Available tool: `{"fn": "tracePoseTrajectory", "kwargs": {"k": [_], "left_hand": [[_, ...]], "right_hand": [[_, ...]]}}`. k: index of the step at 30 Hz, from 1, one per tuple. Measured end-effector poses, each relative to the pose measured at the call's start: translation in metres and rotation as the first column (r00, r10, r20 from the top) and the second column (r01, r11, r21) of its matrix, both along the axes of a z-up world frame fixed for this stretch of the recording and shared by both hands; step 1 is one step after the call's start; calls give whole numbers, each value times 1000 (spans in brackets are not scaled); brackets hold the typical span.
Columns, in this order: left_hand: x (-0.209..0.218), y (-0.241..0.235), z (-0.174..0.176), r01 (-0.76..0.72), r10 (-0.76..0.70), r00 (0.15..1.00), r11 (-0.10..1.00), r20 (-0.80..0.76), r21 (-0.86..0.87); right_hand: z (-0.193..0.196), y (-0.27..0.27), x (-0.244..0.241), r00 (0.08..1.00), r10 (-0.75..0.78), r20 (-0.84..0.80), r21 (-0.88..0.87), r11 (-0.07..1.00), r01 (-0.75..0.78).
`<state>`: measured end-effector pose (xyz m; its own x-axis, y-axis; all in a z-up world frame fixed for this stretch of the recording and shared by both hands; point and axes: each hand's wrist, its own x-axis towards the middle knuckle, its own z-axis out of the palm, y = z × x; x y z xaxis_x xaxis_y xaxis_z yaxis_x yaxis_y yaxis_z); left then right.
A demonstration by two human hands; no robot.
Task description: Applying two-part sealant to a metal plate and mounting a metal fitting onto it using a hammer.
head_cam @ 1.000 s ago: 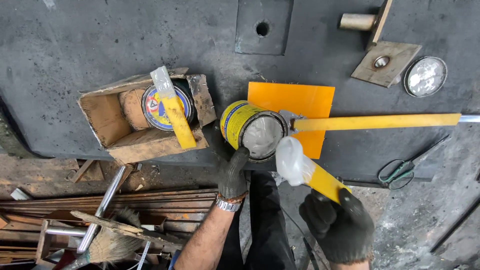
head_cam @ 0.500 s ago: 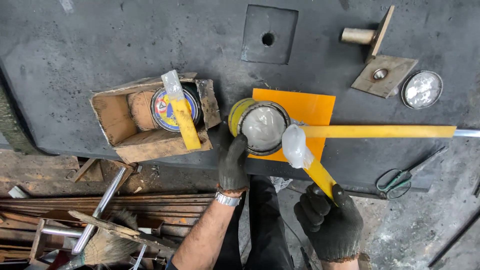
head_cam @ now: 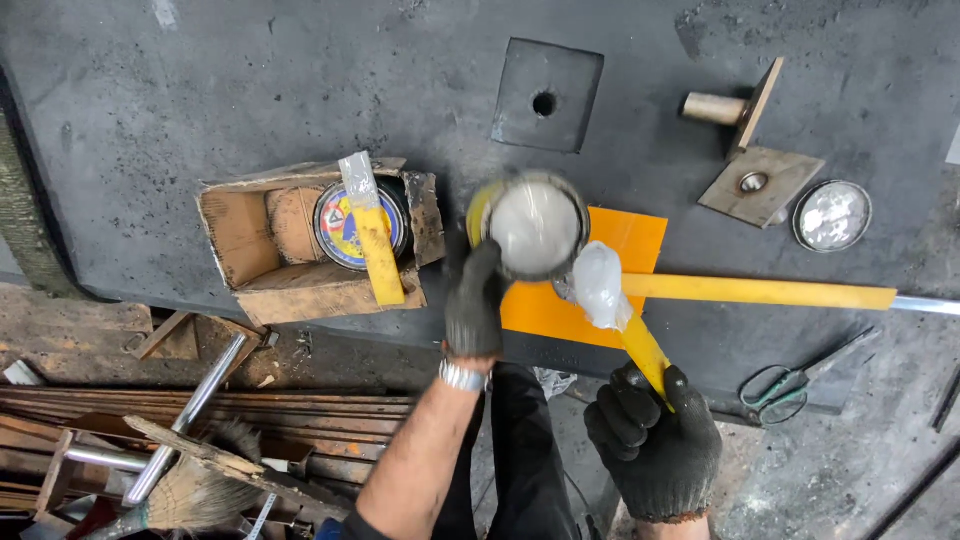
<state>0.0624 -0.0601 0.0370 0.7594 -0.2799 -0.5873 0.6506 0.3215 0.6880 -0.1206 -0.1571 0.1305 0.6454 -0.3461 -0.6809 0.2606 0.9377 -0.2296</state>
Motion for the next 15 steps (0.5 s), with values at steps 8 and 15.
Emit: {"fn": "tracePoseTrajectory", "kwargs": {"k": [8, 15], "left_hand": [[70, -45, -61, -64, 73, 994, 990, -75, 125], [92, -42, -77, -165, 241, 967, 837, -80, 521]], "right_hand": [[-21, -15, -4, 997, -7, 77, -5, 1000, 8], [-41, -29, -7, 998, 43, -39, -1, 999, -43]]}}
